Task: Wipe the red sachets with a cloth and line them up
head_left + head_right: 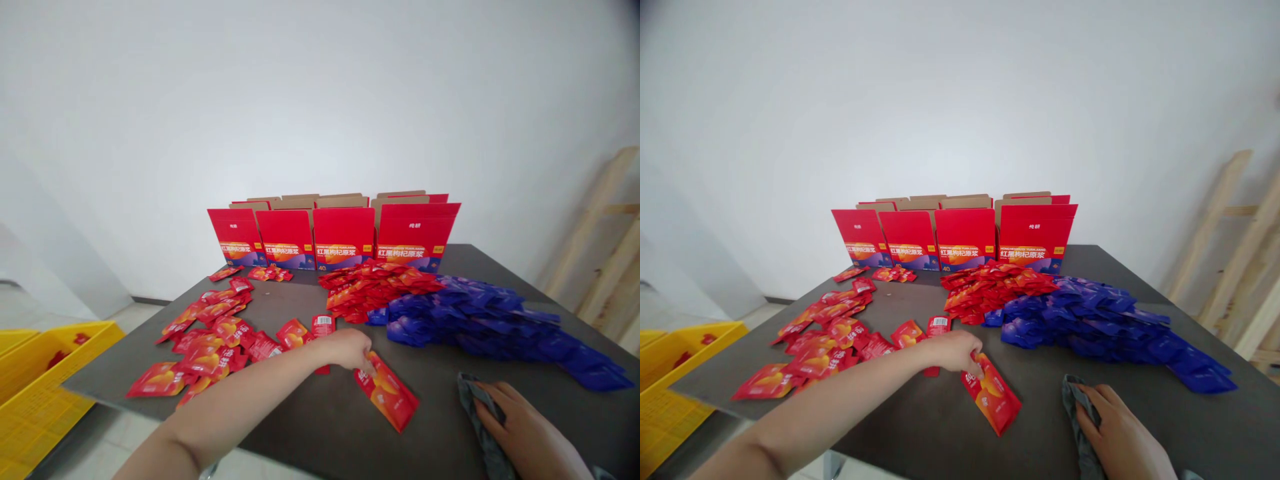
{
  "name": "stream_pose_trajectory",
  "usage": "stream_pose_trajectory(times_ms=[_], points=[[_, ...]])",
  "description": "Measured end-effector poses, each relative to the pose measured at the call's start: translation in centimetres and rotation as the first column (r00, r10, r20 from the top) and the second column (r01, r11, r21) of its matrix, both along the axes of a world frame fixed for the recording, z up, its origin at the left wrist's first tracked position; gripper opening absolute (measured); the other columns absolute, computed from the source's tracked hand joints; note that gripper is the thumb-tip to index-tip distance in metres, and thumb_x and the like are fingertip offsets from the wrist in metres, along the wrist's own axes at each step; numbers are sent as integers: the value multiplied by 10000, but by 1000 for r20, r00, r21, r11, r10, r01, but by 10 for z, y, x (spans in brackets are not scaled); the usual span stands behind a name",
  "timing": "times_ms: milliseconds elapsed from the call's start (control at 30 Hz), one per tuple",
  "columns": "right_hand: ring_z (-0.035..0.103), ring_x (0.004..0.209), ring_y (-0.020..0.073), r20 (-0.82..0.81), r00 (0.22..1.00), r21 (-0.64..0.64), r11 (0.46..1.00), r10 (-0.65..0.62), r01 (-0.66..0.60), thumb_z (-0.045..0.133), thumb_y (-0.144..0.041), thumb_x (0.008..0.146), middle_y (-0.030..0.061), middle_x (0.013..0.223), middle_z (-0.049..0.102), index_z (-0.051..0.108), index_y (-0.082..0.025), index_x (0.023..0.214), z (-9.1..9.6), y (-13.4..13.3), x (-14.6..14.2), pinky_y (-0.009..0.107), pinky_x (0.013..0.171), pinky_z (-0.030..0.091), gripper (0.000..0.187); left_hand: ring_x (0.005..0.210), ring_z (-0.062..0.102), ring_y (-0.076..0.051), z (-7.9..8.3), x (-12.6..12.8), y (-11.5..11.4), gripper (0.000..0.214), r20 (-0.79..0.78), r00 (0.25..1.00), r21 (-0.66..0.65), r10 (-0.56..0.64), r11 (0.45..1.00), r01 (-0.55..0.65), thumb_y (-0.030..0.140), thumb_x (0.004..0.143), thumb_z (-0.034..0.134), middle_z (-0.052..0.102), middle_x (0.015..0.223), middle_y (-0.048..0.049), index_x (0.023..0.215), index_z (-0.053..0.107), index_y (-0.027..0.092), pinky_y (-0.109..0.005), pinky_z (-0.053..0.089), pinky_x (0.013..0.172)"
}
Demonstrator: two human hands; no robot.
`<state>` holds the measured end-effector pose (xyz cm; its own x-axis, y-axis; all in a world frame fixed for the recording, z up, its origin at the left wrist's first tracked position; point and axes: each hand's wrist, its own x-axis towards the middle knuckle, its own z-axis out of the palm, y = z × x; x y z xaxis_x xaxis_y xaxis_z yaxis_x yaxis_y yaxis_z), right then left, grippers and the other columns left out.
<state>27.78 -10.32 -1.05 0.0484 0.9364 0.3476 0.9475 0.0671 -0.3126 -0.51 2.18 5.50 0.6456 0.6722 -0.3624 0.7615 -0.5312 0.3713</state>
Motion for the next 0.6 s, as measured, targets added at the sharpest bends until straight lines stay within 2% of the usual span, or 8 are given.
stream_pose_trajectory(times_ms=[33,100,133,200,267,367,467,600], points=[[651,835,204,-14,1000,-19,1000,15,-16,393,-364,861,63,962,658,658,-266,950,5,0,-3,317,688,511,296,515,545,-141,-6,2,-4,301,70,992,-135,103,986,-93,450,711,683,533,557,24,719,560,175,-230,387,530],[648,823,195,-42,998,-44,998,39,-40,387,-377,879,70,1042,639,632,-272,1063,16,0,-17,312,666,504,324,412,485,-93,-20,9,-13,257,206,934,-389,291,900,-195,421,765,635,485,489,65,788,549,180,-188,355,477],[645,828,186,-42,998,-53,997,51,-53,388,-375,885,65,1082,624,611,-286,1107,21,1,-27,303,663,498,326,386,463,-78,-27,14,-18,237,265,894,-478,362,854,-204,400,779,619,470,476,78,824,545,179,-170,341,460],[636,849,168,1,996,-69,993,94,-94,411,-342,885,42,1113,600,584,-313,1130,28,2,-52,280,666,484,301,358,430,-57,-38,24,-26,197,358,819,-567,448,801,-190,336,786,606,456,466,93,875,537,174,-143,315,435],[624,865,170,99,983,-88,985,157,-148,435,-253,863,33,1043,594,586,-294,1077,27,4,-77,271,664,474,264,338,400,-48,-44,32,-31,144,404,780,-592,478,787,-176,228,782,579,451,454,103,903,529,169,-130,291,411],[616,841,173,193,971,-88,988,143,-128,487,-187,819,32,978,581,572,-259,1003,16,7,-94,256,621,459,215,318,363,-45,-49,38,-35,146,451,750,-583,484,796,-164,82,773,497,422,431,118,893,502,165,-122,252,379],[623,804,162,183,978,-84,993,99,-84,489,-183,819,21,956,577,549,-258,991,5,6,-86,248,583,438,197,316,367,-46,-53,36,-36,132,494,726,-559,479,814,-156,68,798,456,431,449,116,882,478,168,-123,244,364],[634,755,155,130,990,-78,996,56,-46,456,-219,846,17,935,588,543,-250,1007,-4,2,-58,260,580,429,186,316,384,-52,-54,32,-37,115,463,747,-565,477,808,-165,135,825,467,459,476,110,933,477,175,-129,270,356]])
